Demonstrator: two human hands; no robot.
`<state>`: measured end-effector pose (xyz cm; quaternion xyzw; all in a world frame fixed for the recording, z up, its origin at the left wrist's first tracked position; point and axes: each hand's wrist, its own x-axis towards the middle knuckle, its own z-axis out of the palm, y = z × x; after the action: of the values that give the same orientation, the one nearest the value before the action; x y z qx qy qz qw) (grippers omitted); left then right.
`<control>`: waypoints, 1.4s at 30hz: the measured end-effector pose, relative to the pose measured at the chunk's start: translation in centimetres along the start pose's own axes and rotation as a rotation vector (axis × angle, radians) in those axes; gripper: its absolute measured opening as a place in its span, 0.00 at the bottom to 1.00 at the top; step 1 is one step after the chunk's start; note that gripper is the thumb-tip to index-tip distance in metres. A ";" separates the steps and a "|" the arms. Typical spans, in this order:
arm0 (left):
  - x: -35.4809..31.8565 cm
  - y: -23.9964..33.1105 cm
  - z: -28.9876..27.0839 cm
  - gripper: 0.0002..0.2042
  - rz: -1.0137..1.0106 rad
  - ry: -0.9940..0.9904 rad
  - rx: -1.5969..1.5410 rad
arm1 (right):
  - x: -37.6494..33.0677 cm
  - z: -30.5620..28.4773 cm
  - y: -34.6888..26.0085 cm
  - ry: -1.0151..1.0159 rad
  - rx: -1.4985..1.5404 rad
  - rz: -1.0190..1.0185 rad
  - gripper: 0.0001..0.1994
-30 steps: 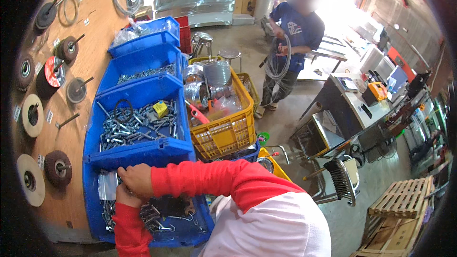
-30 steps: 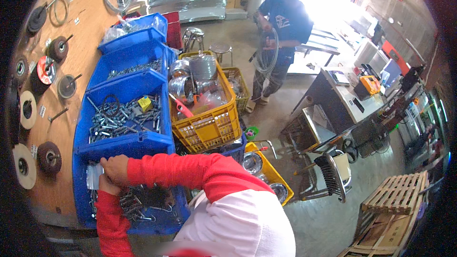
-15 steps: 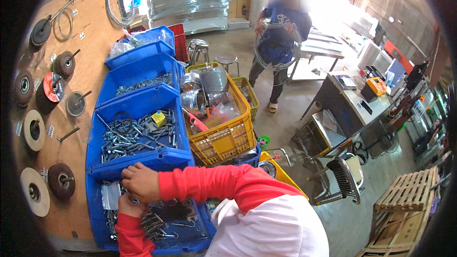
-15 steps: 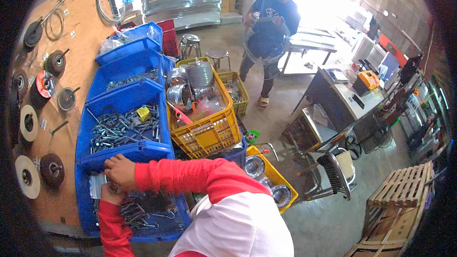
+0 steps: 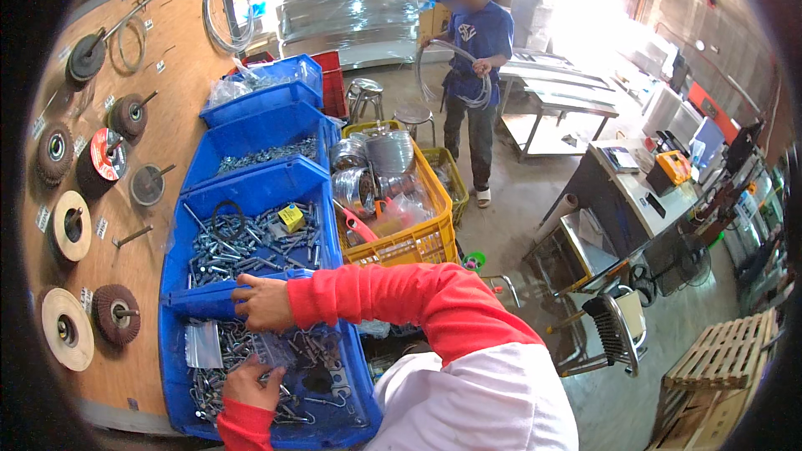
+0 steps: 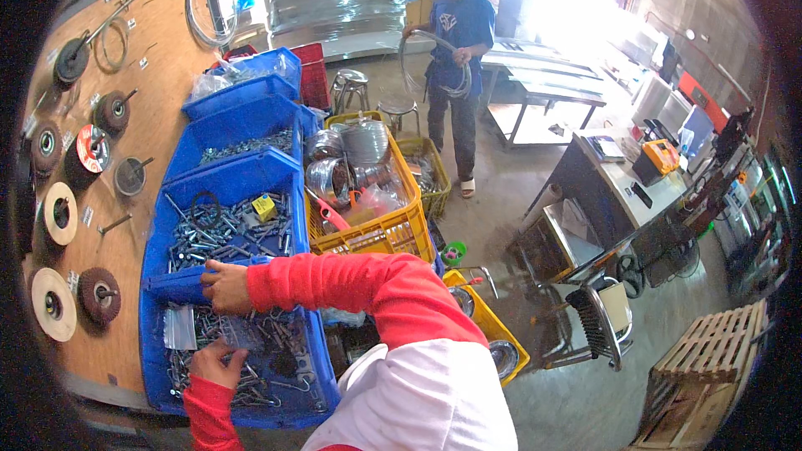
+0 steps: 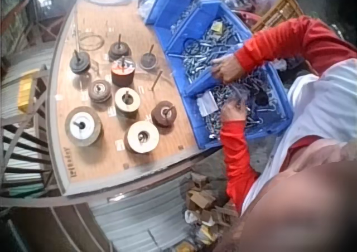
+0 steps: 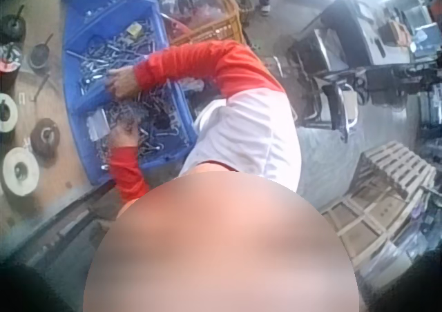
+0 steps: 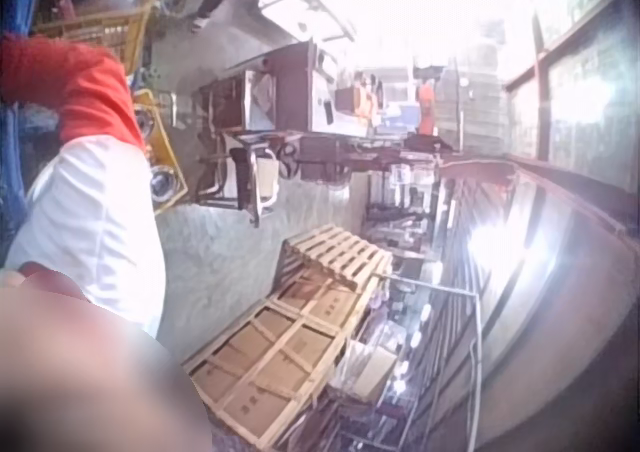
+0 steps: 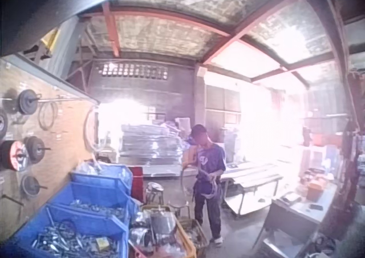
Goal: The person sorts metal fasteners from blue bins into small plastic bags. They repeatedly pick fasteners, place them into bags, and set the filled bags aside. The person briefly walks to a wooden crate and returns to continue sorting.
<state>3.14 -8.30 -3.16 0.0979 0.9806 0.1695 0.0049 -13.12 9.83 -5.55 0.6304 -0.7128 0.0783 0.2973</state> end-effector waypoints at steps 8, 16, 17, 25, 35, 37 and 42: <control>-0.9 1.4 -2.0 0.04 0.119 0.464 -0.157 | -2.7 -3.0 1.2 0.145 0.832 0.264 0.06; -0.7 0.9 -1.7 0.14 0.041 0.630 -0.251 | -3.2 -3.2 -0.5 0.623 1.121 0.421 0.11; -0.6 1.2 -2.0 0.14 0.053 0.661 -0.153 | -3.1 -3.5 -0.8 0.610 1.233 0.452 0.10; 3.3 5.6 -1.6 0.10 0.145 0.613 -0.275 | -2.2 -6.1 0.5 0.558 1.249 0.179 0.11; 4.7 7.3 -2.5 0.19 0.111 0.375 -0.215 | -5.2 -5.4 0.9 0.331 1.667 0.541 0.10; 4.9 7.8 -2.6 0.18 0.097 0.388 -0.263 | -5.4 -5.0 0.5 0.408 1.679 0.505 0.11; 5.2 8.5 -2.6 0.13 0.095 0.467 -0.231 | -5.4 -4.4 -0.4 0.506 1.500 0.454 0.13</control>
<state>-0.42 -0.33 2.20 0.1007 0.9236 0.2984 -0.2185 -11.14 16.47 -4.88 0.4654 -0.4927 0.7316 -0.0743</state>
